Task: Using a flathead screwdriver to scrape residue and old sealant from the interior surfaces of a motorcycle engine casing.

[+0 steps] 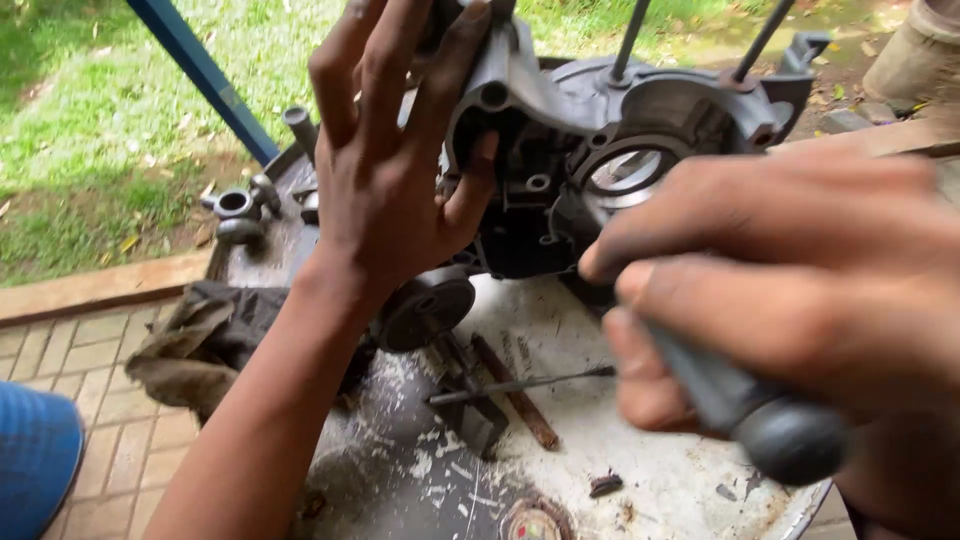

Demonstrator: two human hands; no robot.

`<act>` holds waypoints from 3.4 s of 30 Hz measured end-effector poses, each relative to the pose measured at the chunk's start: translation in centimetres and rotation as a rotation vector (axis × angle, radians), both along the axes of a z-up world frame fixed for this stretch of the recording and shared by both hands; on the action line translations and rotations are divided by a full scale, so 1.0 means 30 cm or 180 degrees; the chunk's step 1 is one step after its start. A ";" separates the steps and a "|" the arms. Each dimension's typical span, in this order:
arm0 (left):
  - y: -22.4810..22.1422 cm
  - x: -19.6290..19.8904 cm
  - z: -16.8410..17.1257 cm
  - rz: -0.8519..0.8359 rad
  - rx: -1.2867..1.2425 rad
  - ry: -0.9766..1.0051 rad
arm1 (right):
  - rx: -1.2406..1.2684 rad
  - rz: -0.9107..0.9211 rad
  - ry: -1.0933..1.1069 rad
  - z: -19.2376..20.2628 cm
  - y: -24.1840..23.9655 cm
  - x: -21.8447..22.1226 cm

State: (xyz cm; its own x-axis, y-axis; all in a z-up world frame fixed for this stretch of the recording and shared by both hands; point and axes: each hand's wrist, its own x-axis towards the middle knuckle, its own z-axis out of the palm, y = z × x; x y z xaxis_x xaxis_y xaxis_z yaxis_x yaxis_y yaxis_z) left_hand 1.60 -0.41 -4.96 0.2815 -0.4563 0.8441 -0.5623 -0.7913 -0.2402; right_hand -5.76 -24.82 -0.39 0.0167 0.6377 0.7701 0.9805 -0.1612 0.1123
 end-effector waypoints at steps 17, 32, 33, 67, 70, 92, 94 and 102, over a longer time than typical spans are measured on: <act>-0.021 0.032 0.046 0.0037 -0.0023 0.0066 | -0.0358 0.0547 -0.0635 0.101 -0.023 -0.055; -0.048 -0.013 0.064 -0.0018 -0.0081 0.0089 | 0.1304 -0.0050 -0.0270 0.039 -0.035 0.017; -0.046 -0.017 0.064 -0.0030 -0.0097 0.0098 | 0.1471 -0.0106 -0.0290 0.032 -0.031 0.022; -0.062 -0.054 0.111 -0.0398 -0.0097 0.0138 | 0.1587 0.0424 -0.0174 0.003 -0.059 0.118; -0.060 -0.051 0.113 -0.0442 -0.0091 0.0112 | 0.1417 0.0050 -0.0458 -0.022 -0.085 0.136; -0.066 -0.051 0.115 -0.0430 -0.0135 0.0086 | 0.1062 0.0361 0.0302 0.066 -0.040 0.055; -0.062 -0.054 0.110 -0.0438 -0.0120 0.0124 | 0.1185 0.0435 0.0030 0.055 -0.035 0.057; -0.060 -0.049 0.110 -0.0411 -0.0098 0.0109 | 0.1251 0.0384 0.0047 0.063 -0.029 0.033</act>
